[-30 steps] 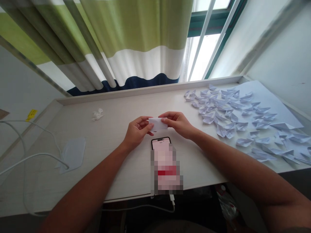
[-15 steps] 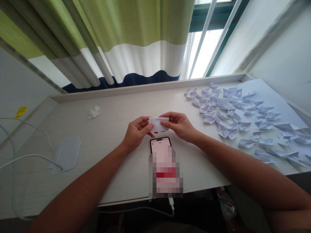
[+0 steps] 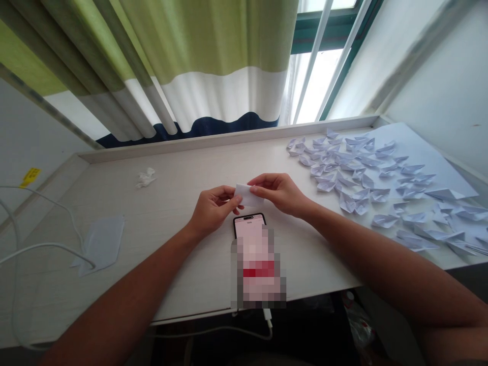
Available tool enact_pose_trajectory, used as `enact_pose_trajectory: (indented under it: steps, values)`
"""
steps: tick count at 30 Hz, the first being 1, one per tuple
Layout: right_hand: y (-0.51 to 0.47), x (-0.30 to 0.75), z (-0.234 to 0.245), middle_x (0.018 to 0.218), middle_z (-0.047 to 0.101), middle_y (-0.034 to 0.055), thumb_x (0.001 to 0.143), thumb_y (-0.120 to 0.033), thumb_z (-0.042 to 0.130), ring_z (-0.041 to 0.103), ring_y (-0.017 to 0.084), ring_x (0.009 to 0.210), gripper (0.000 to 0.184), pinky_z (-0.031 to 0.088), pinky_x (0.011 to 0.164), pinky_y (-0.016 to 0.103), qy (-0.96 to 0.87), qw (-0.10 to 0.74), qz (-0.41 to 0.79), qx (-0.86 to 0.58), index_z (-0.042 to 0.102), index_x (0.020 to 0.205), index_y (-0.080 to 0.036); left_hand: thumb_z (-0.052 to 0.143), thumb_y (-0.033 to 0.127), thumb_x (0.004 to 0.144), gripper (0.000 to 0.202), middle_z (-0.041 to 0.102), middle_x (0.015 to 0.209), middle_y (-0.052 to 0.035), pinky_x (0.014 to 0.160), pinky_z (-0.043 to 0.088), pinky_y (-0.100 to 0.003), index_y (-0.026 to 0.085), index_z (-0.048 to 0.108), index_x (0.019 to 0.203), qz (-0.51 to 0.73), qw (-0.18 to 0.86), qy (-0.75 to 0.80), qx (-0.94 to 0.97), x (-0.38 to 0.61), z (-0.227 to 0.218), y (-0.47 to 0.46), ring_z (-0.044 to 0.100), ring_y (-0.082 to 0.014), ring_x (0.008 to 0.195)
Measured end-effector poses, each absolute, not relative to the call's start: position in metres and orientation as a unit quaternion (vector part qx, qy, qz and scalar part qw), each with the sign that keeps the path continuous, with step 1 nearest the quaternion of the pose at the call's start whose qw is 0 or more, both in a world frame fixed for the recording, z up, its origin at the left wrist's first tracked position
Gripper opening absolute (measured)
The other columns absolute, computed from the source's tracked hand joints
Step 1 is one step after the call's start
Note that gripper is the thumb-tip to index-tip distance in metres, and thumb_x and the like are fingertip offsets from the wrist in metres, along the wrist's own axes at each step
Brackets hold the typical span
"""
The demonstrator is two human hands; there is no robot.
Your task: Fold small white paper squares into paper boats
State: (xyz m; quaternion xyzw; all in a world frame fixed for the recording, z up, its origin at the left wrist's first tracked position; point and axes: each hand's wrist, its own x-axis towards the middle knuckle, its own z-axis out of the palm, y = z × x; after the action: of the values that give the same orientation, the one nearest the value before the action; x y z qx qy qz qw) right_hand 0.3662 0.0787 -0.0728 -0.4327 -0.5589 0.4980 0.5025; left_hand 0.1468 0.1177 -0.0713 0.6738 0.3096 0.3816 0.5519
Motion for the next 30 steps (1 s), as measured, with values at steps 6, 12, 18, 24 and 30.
enact_pose_trajectory:
  steps: [6,12,18,24,30]
  values:
    - [0.078,0.362,-0.072,0.090,0.080,0.0048,0.082,-0.046,0.090,0.072,0.017,0.080,0.033,0.058,0.076,0.032,-0.523,0.510,0.553,-0.400,0.078,0.093,-0.017,0.089,0.041,0.081,0.031,0.080,0.082,-0.0056,0.062,0.064,-0.031,0.016,0.080,0.098,0.424,0.566,0.310,0.636,0.147,-0.074,0.121,0.072,-0.0175,0.066]
    - [0.074,0.355,-0.073,0.086,0.079,0.0037,0.079,-0.046,0.092,0.072,0.016,0.079,0.036,0.059,0.079,0.033,-0.469,0.539,0.577,-0.395,0.071,0.088,-0.019,0.088,0.048,0.081,0.033,0.075,0.071,-0.0045,0.061,0.062,-0.031,0.017,0.078,0.077,0.416,0.558,0.316,0.645,0.148,-0.073,0.119,0.067,-0.0164,0.061]
    - [0.072,0.353,-0.071,0.083,0.076,0.0033,0.085,-0.054,0.085,0.067,0.015,0.075,0.037,0.056,0.075,0.031,-0.499,0.533,0.549,-0.407,0.076,0.087,-0.018,0.086,0.041,0.082,0.027,0.071,0.064,-0.0023,0.060,0.059,-0.029,0.018,0.076,0.072,0.407,0.535,0.323,0.666,0.145,-0.073,0.118,0.067,-0.0157,0.057]
    - [0.073,0.354,-0.071,0.078,0.074,0.0031,0.083,-0.054,0.087,0.065,0.015,0.072,0.038,0.057,0.070,0.031,-0.505,0.543,0.532,-0.407,0.077,0.080,-0.018,0.086,0.038,0.082,0.024,0.071,0.065,-0.0021,0.061,0.059,-0.029,0.018,0.076,0.074,0.395,0.544,0.317,0.669,0.146,-0.074,0.117,0.068,-0.0157,0.058]
    - [0.073,0.356,-0.069,0.077,0.074,0.0036,0.083,-0.056,0.086,0.069,0.016,0.073,0.041,0.062,0.074,0.035,-0.504,0.538,0.545,-0.399,0.075,0.078,-0.017,0.086,0.040,0.083,0.027,0.073,0.068,-0.0037,0.062,0.059,-0.030,0.017,0.075,0.075,0.382,0.561,0.302,0.669,0.145,-0.071,0.115,0.069,-0.0172,0.061]
